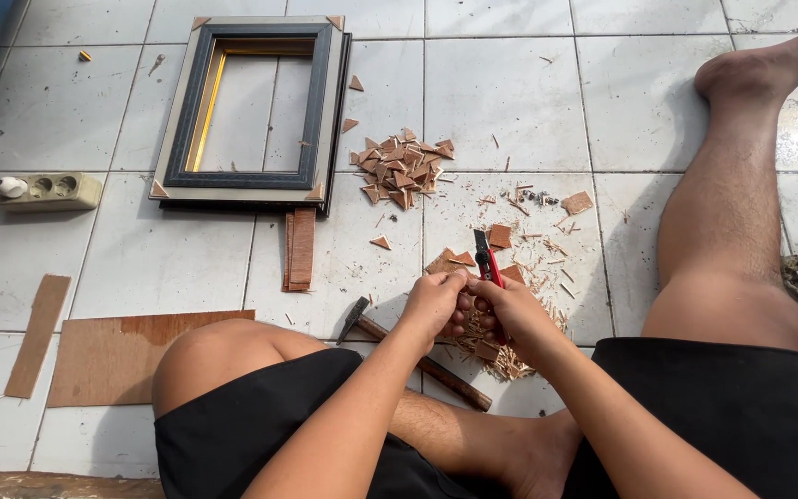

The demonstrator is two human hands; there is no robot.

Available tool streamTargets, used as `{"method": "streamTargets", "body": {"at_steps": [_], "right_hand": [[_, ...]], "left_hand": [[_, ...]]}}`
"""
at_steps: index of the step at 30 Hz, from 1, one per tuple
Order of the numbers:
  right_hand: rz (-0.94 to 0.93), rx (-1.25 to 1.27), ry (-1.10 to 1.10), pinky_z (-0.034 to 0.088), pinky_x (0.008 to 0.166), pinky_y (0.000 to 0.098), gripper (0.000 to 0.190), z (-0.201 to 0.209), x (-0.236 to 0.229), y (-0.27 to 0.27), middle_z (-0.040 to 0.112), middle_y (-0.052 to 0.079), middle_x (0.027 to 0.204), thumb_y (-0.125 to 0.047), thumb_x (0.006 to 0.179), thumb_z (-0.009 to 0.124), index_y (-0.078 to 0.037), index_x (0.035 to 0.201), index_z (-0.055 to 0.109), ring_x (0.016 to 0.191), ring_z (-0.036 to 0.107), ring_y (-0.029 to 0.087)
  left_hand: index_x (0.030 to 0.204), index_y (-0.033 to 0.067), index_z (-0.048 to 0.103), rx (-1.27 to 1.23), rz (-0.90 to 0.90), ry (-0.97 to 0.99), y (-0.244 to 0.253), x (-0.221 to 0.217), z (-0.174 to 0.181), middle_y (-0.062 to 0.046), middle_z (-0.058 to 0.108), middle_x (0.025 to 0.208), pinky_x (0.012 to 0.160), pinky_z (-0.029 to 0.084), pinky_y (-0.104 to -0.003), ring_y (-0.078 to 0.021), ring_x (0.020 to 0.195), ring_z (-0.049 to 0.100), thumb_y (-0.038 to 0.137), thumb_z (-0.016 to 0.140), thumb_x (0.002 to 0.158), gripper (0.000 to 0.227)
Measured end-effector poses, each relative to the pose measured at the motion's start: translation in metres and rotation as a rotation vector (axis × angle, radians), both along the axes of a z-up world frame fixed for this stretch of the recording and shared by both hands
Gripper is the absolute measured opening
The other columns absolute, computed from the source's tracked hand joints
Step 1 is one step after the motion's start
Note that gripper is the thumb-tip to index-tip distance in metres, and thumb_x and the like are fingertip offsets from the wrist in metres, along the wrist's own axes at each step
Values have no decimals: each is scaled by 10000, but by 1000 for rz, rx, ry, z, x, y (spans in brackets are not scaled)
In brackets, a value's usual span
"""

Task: Trimming and shaving a small piece of wood using a utility knife while sitting on the floor.

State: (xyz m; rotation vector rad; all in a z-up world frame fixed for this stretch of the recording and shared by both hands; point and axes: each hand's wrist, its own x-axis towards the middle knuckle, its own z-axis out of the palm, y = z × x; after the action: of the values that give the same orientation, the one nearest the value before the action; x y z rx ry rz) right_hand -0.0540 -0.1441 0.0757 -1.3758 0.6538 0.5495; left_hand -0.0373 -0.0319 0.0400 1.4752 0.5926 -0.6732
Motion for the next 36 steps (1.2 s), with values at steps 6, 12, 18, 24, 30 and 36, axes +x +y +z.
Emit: {"method": "streamTargets", "body": {"at_steps": [6, 12, 18, 24, 30, 36], "right_hand": [[428, -695, -175, 412, 578, 338, 297, -19, -5, -6, 563, 120, 556, -384, 809, 559, -103, 712, 572, 603, 580, 294], [602, -862, -62, 434, 635, 346, 450, 25, -21, -6, 585, 127, 615, -475, 871, 396, -95, 799, 626, 655, 594, 274], [706, -945, -59, 457, 657, 373, 511, 30, -27, -5, 592, 153, 640, -492, 879, 344, -75, 765, 618, 712, 612, 308], [720, -969, -94, 466, 620, 369, 486, 35, -27, 0, 593, 155, 613, -469, 873, 350, -79, 752, 615, 685, 626, 307], [742, -968, -127, 477, 612, 362, 483, 33, -26, -1, 600, 159, 611, -455, 886, 350, -78, 750, 619, 664, 632, 303], [747, -937, -134, 503, 607, 340, 506, 23, -25, -1, 595, 148, 580, -448, 904, 331, -78, 729, 628, 625, 639, 275]], "left_hand": [[743, 52, 607, 87, 46, 0, 8, 5, -29, -51, 550, 487, 316, 446, -191, -84, 384, 471, 293, 518, 795, 263], [692, 52, 603, 105, 131, 41, 9, 13, -31, -48, 527, 453, 275, 409, -204, -102, 338, 453, 242, 504, 754, 223], [641, 40, 597, 128, 145, 1, 8, 12, -39, -65, 482, 405, 266, 388, -215, -117, 308, 429, 211, 507, 730, 213], [628, 55, 590, 134, 155, -19, 8, 10, -44, -63, 459, 394, 257, 356, -222, -121, 287, 410, 220, 496, 716, 210], [634, 41, 575, 118, 172, -26, 7, 9, -37, -57, 442, 394, 267, 340, -212, -113, 292, 395, 201, 490, 716, 199], [625, 32, 567, 101, 195, -35, 7, 10, -38, -65, 435, 395, 267, 324, -209, -108, 291, 379, 187, 482, 690, 188]]}}
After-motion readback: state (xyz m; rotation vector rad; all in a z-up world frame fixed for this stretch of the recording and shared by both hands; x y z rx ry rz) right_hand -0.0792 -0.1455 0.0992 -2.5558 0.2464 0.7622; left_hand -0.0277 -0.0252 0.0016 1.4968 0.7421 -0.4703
